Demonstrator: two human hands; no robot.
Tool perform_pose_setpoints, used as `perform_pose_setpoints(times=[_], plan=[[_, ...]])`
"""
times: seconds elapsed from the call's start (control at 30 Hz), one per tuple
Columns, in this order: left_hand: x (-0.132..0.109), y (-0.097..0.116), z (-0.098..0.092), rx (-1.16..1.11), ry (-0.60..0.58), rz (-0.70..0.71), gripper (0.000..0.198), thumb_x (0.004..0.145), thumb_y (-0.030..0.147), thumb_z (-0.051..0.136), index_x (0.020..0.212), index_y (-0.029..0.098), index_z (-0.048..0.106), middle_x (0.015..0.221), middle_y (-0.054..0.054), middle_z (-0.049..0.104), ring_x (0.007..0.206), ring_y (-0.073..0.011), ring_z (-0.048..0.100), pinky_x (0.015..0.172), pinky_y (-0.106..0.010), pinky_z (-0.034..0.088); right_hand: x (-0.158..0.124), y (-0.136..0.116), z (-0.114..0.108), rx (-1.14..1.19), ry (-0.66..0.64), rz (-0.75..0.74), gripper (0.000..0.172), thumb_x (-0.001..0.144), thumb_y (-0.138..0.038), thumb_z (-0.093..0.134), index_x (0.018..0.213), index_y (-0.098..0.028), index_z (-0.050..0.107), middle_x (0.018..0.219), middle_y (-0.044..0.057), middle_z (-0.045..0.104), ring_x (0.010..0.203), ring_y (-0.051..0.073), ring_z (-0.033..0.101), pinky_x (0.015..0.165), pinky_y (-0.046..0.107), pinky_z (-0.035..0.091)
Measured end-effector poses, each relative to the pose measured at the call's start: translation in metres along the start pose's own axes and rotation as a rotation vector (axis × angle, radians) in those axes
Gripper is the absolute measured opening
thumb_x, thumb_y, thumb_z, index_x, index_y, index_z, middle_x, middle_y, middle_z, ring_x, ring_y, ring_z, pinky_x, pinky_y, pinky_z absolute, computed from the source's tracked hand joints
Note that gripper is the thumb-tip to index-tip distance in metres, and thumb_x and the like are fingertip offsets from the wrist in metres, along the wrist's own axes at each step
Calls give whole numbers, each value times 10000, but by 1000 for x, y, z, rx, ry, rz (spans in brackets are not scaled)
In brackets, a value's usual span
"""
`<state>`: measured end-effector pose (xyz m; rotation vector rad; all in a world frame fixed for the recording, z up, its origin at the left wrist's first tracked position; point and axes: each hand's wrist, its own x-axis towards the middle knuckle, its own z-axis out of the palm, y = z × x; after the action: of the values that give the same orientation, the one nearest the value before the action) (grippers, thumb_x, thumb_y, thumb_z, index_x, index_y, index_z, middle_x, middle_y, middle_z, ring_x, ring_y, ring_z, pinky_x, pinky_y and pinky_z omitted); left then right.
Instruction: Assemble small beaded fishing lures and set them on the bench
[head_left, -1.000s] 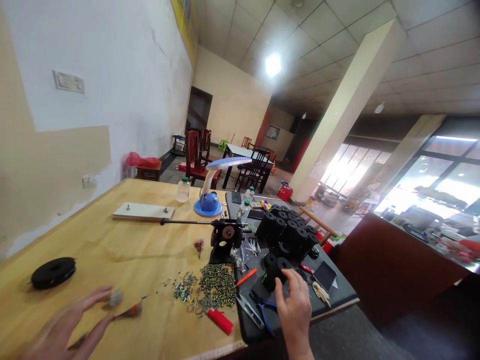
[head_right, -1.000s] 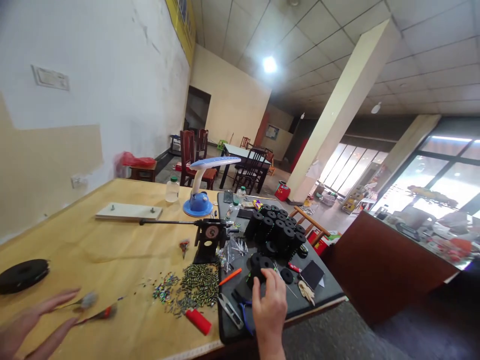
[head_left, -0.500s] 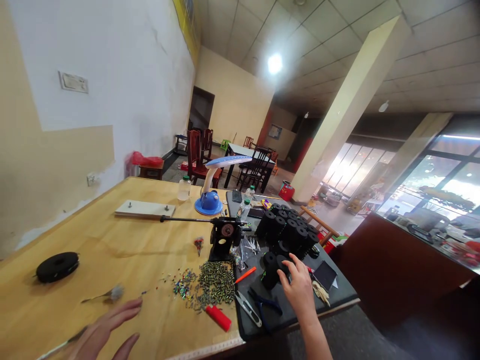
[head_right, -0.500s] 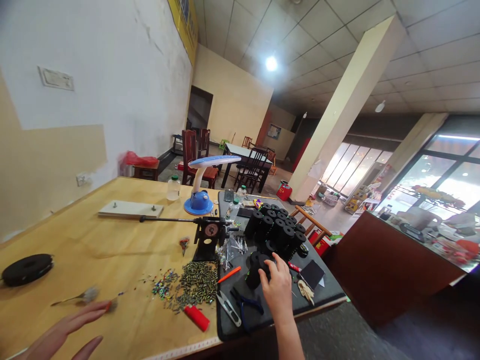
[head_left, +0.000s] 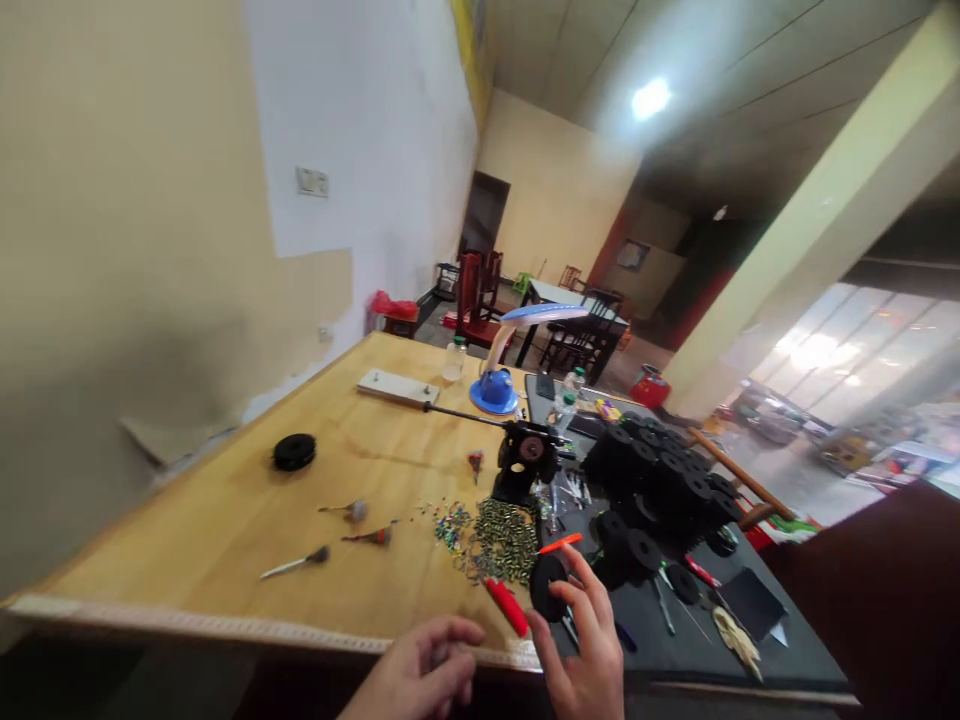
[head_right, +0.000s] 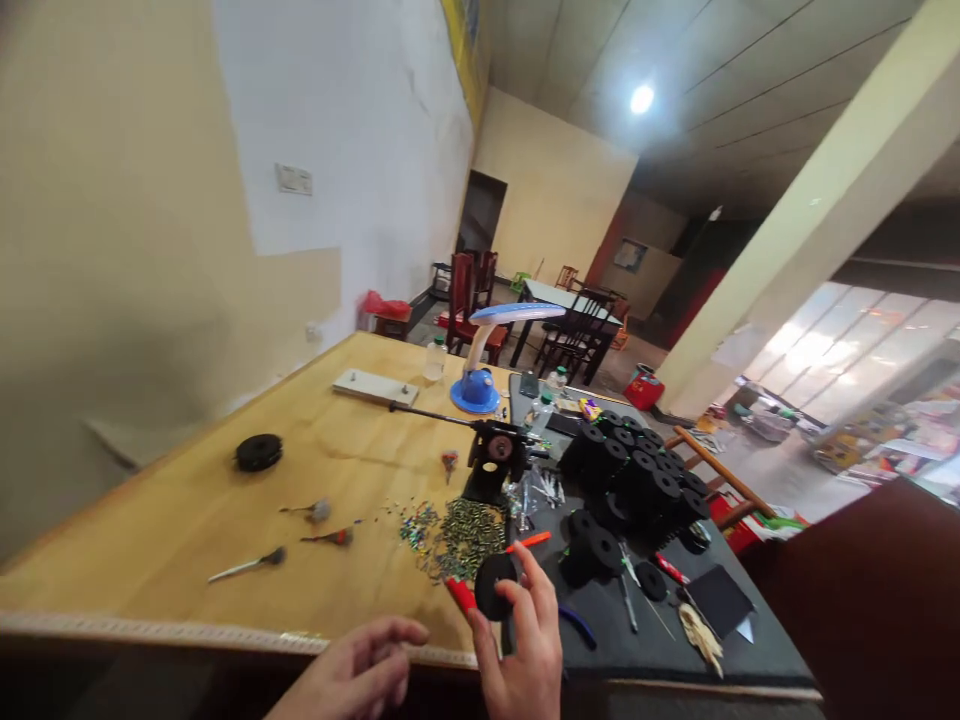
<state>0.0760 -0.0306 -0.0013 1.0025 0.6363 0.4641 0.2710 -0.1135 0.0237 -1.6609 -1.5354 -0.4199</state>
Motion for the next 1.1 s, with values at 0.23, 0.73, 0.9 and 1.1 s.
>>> perform_pose_setpoints(times=[0.23,0.73,0.9,1.1], plan=[[9,10,-4,-568,24,-122,474,559,425,855,895,125,707,583,52,528,467,-14,386,451,-141,195,-24,-20,43,81,-120,-159,197,786,-227,661,963,-208,579,1271,179,570,1127,326,572,854,452,534],[-2,-4,-43,-74,280,-28,517,603,587,730,763,96,703,600,-8,641,486,-69,466,450,-194,195,-60,-33,73,-37,-183,-105,172,823,-352,633,911,-211,587,1190,177,629,1083,321,599,817,444,538],[-8,-9,-59,36,325,-37,533,612,619,686,742,102,690,584,-3,627,462,-75,442,450,-213,162,-64,-26,91,-144,-211,-90,229,846,-437,590,866,-209,602,1165,170,650,1073,343,585,831,488,497],[-25,-8,-78,80,394,-67,492,659,595,655,730,109,684,572,-6,625,465,-80,450,466,-216,174,-58,-16,94,-190,-228,-101,332,883,-496,511,912,-187,630,1160,170,654,1092,353,555,869,505,450]])
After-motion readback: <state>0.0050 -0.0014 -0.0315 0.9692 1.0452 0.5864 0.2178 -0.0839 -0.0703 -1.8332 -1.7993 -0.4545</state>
